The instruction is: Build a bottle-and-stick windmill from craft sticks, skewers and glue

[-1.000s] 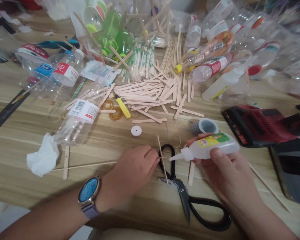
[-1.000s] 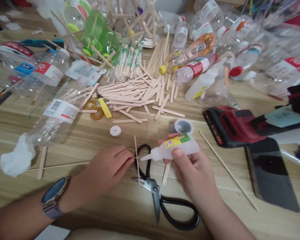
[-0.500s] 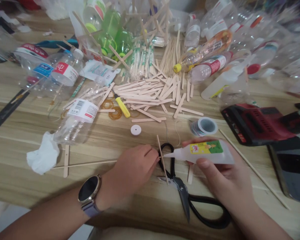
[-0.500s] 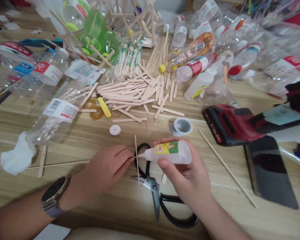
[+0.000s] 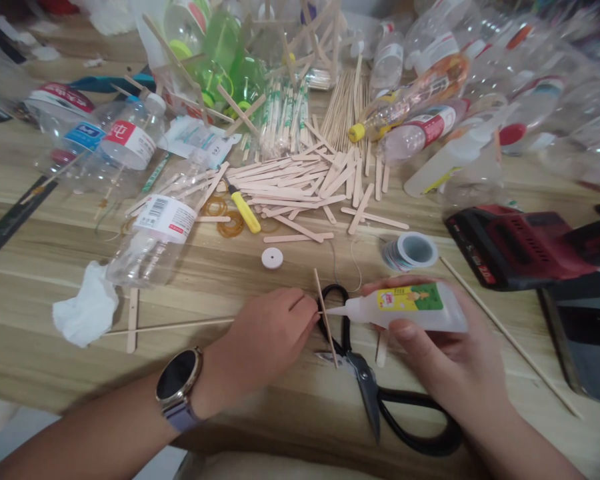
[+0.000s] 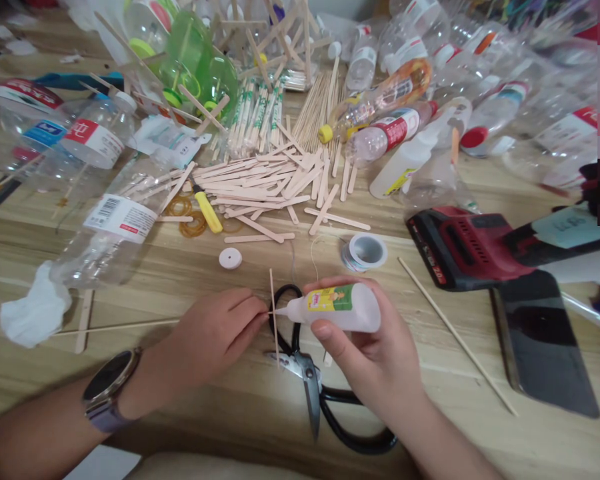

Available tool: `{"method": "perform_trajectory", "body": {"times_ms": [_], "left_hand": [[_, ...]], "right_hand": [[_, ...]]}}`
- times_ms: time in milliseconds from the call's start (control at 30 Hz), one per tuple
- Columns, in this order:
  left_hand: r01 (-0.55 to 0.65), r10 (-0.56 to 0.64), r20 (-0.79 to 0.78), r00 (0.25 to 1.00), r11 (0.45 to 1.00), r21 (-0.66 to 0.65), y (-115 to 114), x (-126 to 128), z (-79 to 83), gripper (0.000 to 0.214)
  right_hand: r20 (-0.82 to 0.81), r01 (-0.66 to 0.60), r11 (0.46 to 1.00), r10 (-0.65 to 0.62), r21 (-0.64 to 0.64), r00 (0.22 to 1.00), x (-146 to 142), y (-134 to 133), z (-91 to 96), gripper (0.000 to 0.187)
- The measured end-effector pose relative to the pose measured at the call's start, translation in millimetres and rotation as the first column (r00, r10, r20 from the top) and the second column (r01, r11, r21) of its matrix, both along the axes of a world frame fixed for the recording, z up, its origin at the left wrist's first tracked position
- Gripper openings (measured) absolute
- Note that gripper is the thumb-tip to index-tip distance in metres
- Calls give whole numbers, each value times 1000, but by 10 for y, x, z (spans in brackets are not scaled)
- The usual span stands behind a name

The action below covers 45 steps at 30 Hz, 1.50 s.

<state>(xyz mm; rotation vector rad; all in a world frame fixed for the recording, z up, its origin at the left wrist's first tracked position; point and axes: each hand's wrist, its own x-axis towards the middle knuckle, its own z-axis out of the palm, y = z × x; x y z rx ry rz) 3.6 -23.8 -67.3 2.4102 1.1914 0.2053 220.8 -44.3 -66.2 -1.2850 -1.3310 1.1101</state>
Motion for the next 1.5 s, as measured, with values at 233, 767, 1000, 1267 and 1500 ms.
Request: {"method": "perform_trajectory", "body": {"times_ms": [233,767,1000,1267,1500], "left_hand": [[6,-6,1,1000,1000,13,8,0,-5,24],[25,-26,28,999,999,46,11,-5,-13,21],[27,-30,29,999,997,73,9,-4,-31,21],[31,-33,24,999,997,76,17,-1,-34,20],[29,-30,24,999,997,65,22,6,-46,21]], "right_hand": [[28,-10,1000,10,8,1000,-26,14,43,28],[303,-41,983,-16,179,953,-33,-5,70,33],[355,-53,980,-19,192,935,-38,-18,70,34],[381,-73,978,-7,195,925,-53,-23,125,33],[403,-76,977,-11,199,915,-70,-34,126,33]]}}
